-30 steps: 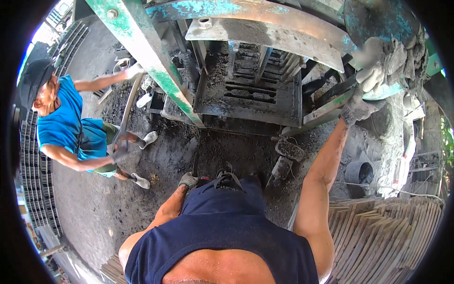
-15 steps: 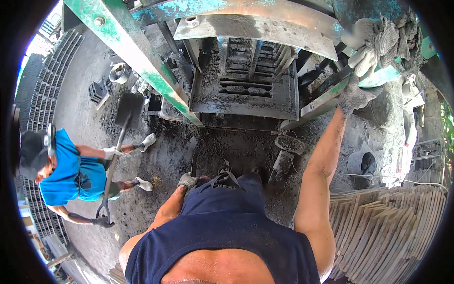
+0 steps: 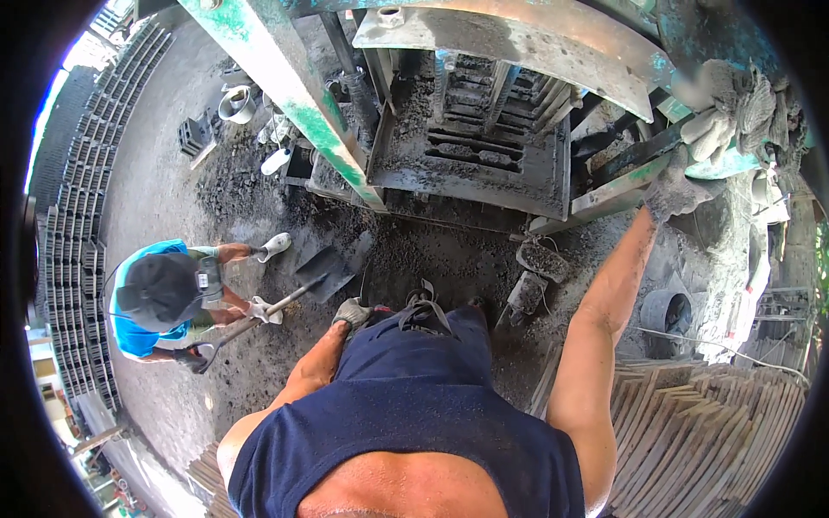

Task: Operating a manual brick-making machine to produce concrete blocks.

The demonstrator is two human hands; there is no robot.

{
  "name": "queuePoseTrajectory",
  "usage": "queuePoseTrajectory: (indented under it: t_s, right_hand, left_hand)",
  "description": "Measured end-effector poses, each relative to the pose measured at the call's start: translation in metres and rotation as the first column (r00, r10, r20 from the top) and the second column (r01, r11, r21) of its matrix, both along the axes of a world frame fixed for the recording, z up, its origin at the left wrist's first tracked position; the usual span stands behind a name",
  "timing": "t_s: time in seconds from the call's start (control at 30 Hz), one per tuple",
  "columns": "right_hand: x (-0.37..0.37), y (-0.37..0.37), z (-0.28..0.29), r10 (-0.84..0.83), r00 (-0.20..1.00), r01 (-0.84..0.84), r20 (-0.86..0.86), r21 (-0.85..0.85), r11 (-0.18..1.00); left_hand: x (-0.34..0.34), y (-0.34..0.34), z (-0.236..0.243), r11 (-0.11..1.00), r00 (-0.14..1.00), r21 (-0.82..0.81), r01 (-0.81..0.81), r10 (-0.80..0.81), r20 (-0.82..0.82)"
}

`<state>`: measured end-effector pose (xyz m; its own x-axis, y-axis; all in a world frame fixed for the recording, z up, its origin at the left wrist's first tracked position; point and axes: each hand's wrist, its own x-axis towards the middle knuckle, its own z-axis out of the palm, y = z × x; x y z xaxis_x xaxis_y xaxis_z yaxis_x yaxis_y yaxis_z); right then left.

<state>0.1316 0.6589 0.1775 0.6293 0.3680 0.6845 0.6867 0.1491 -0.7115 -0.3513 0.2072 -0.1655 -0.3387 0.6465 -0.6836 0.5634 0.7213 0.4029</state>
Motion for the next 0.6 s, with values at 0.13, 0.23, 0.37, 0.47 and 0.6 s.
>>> queuePoseTrajectory:
  t_s: [0.13, 0.23, 0.37, 0.47, 0.6]
  right_hand:
    - [-0.004, -0.006, 0.003, -0.047, 0.999, 0.047, 0.002, -0.047, 0.998]
    - [-0.002, -0.003, 0.002, -0.068, 0.998, 0.068, -0.002, -0.076, 0.995]
    - [-0.003, -0.004, 0.002, -0.043, 0.998, 0.044, 0.042, -0.004, 0.999]
    - [-0.005, -0.001, 0.003, 0.005, 1.000, -0.005, 0.005, 0.007, 1.000]
    - [-0.003, -0.004, 0.002, 0.006, 1.000, -0.006, -0.021, -0.022, 1.000]
  left_hand:
    - [0.005, 0.014, 0.026, 0.997, 0.999, -0.053, 0.052, -0.051, 0.017]
    - [0.002, 0.012, 0.024, 0.998, 0.999, -0.045, 0.041, -0.040, 0.023]
    - [0.000, 0.012, 0.016, 0.998, 1.000, -0.057, 0.022, -0.021, 0.020]
    - [-0.003, 0.003, -0.010, 1.000, 1.000, -0.021, 0.005, -0.005, 0.012]
    - [-0.001, 0.008, -0.005, 1.000, 0.999, -0.005, 0.031, -0.031, -0.033]
